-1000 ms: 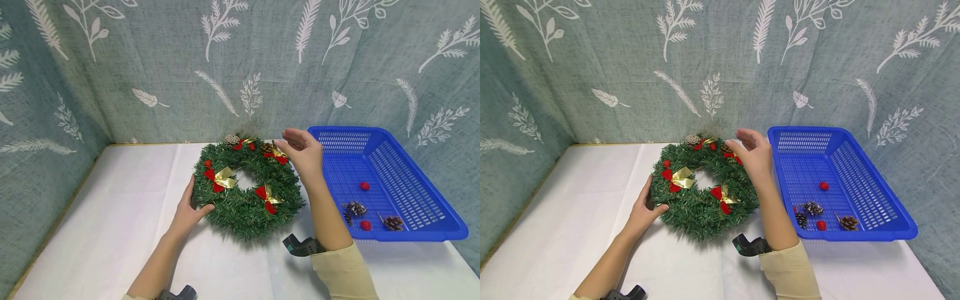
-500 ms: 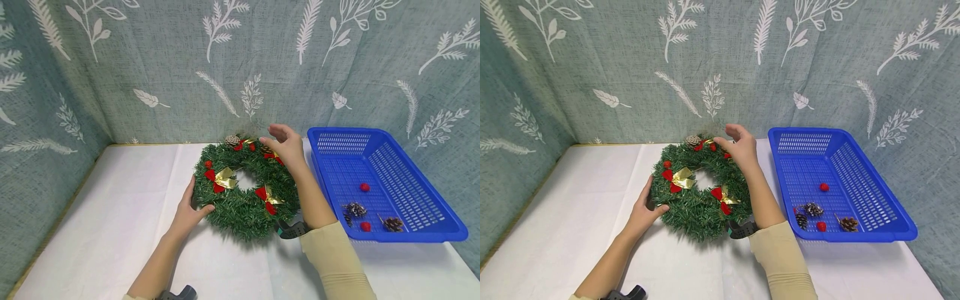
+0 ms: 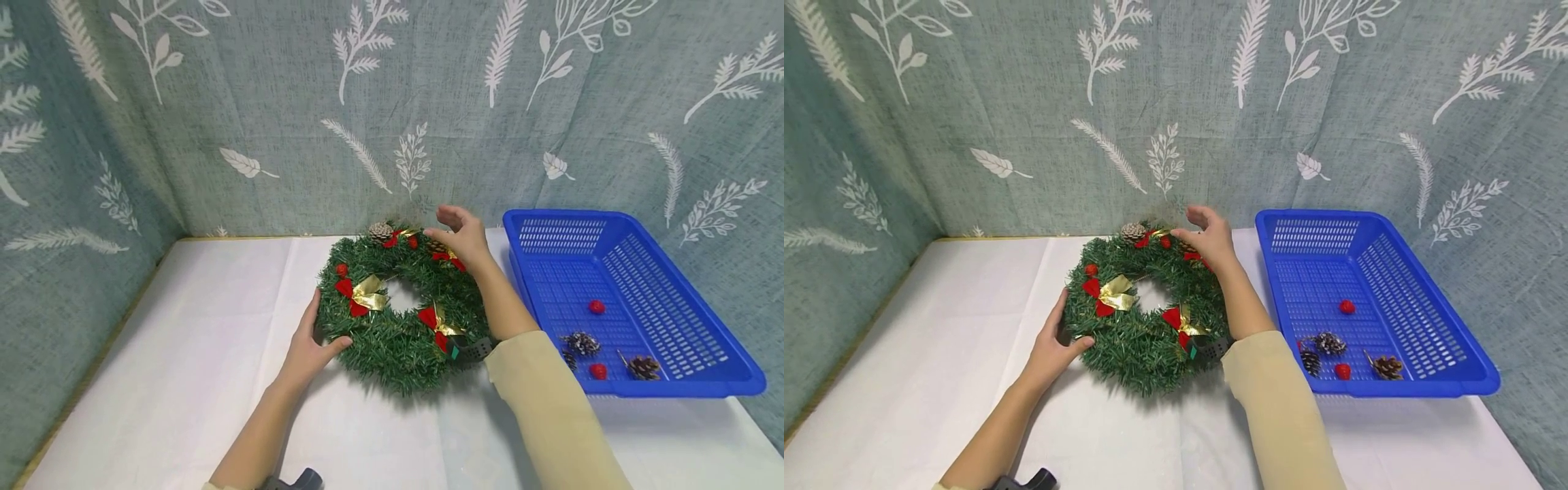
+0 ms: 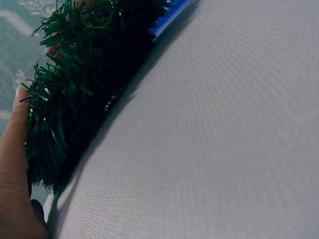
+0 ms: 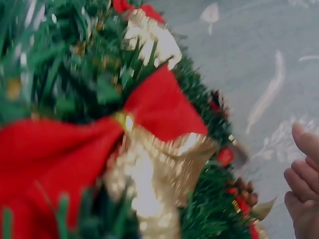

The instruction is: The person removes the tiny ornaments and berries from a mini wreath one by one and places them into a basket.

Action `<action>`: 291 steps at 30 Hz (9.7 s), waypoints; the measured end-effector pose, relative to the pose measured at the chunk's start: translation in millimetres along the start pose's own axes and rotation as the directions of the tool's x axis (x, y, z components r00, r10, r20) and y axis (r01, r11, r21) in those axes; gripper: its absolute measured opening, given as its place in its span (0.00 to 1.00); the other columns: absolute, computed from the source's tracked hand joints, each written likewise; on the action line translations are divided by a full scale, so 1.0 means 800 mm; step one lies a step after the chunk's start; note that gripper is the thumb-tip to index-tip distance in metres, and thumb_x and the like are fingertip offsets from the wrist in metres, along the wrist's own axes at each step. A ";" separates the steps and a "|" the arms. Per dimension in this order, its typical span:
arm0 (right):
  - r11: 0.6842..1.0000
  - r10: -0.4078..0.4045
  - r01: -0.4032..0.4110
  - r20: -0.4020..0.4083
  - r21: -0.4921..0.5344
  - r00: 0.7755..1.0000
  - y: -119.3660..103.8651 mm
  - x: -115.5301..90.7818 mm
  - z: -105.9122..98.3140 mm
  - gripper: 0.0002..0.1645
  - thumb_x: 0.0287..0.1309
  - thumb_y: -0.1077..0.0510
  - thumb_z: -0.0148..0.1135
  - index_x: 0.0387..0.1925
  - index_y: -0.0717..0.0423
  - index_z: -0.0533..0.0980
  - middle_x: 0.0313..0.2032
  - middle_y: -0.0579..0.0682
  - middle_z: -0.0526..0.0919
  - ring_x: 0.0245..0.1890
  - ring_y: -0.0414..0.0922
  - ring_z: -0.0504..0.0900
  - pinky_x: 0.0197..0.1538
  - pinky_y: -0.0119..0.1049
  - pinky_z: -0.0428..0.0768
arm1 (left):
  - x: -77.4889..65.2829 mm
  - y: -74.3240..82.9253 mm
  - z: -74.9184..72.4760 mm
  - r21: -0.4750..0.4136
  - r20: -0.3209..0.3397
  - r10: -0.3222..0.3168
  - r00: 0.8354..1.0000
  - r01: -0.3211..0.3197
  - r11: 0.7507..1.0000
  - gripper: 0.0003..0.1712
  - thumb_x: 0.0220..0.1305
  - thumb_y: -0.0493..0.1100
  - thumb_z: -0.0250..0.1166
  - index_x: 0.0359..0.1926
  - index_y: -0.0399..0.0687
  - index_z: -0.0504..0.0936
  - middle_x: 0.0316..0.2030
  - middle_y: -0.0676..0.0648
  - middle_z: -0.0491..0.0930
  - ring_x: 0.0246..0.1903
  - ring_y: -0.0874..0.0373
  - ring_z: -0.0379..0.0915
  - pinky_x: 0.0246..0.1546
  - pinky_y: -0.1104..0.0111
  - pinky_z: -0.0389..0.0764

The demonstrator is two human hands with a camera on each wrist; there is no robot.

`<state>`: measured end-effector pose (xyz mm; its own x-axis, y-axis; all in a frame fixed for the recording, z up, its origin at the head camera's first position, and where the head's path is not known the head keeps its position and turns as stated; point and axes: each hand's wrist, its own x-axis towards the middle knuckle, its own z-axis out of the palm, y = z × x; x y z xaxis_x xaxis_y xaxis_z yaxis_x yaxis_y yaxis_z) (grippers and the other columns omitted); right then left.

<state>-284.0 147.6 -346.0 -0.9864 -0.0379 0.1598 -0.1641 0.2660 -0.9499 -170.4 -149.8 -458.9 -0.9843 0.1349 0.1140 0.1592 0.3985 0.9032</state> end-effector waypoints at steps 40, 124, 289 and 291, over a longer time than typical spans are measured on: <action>0.950 0.192 -0.197 -0.044 -0.240 0.980 0.059 0.009 0.003 0.32 0.53 0.51 0.70 0.59 0.58 0.73 0.61 0.59 0.73 0.62 0.55 0.69 0.61 0.50 0.71 | -0.003 -0.002 0.004 -0.011 -0.001 0.007 1.000 -0.007 1.000 0.61 0.53 0.55 0.71 0.75 0.66 0.35 0.75 0.46 0.38 0.73 0.42 0.33 0.68 0.43 0.48; 0.930 -0.242 0.188 -0.142 -0.317 0.960 -0.036 -0.185 -0.043 0.27 0.42 0.54 0.76 0.48 0.52 0.82 0.45 0.52 0.85 0.47 0.43 0.81 0.60 0.48 0.73 | 0.000 -0.001 0.004 -0.019 -0.002 0.004 1.000 -0.004 1.000 0.60 0.54 0.55 0.70 0.74 0.67 0.36 0.75 0.46 0.37 0.73 0.43 0.33 0.69 0.46 0.49; 0.916 -0.299 0.242 0.142 0.321 0.943 -0.128 -0.017 0.064 0.19 0.54 0.66 0.67 0.49 0.64 0.78 0.48 0.58 0.82 0.46 0.47 0.82 0.53 0.38 0.79 | 0.008 0.001 0.002 -0.017 -0.002 0.024 1.000 -0.024 1.000 0.61 0.53 0.55 0.71 0.74 0.68 0.36 0.75 0.49 0.37 0.73 0.46 0.32 0.70 0.46 0.45; 0.921 -0.278 0.215 0.164 0.325 0.946 -0.126 -0.011 0.071 0.19 0.54 0.66 0.66 0.49 0.65 0.78 0.48 0.59 0.81 0.46 0.45 0.82 0.52 0.37 0.79 | 0.008 0.002 0.001 -0.019 -0.002 0.022 1.000 -0.022 1.000 0.61 0.53 0.54 0.71 0.74 0.69 0.36 0.75 0.49 0.37 0.73 0.46 0.32 0.70 0.47 0.46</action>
<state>-259.0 66.1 -266.8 -0.8890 -0.2675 0.3716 -0.3650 -0.0759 -0.9279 -176.6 -147.2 -456.7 -0.9806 0.1423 0.1349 0.1798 0.3784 0.9080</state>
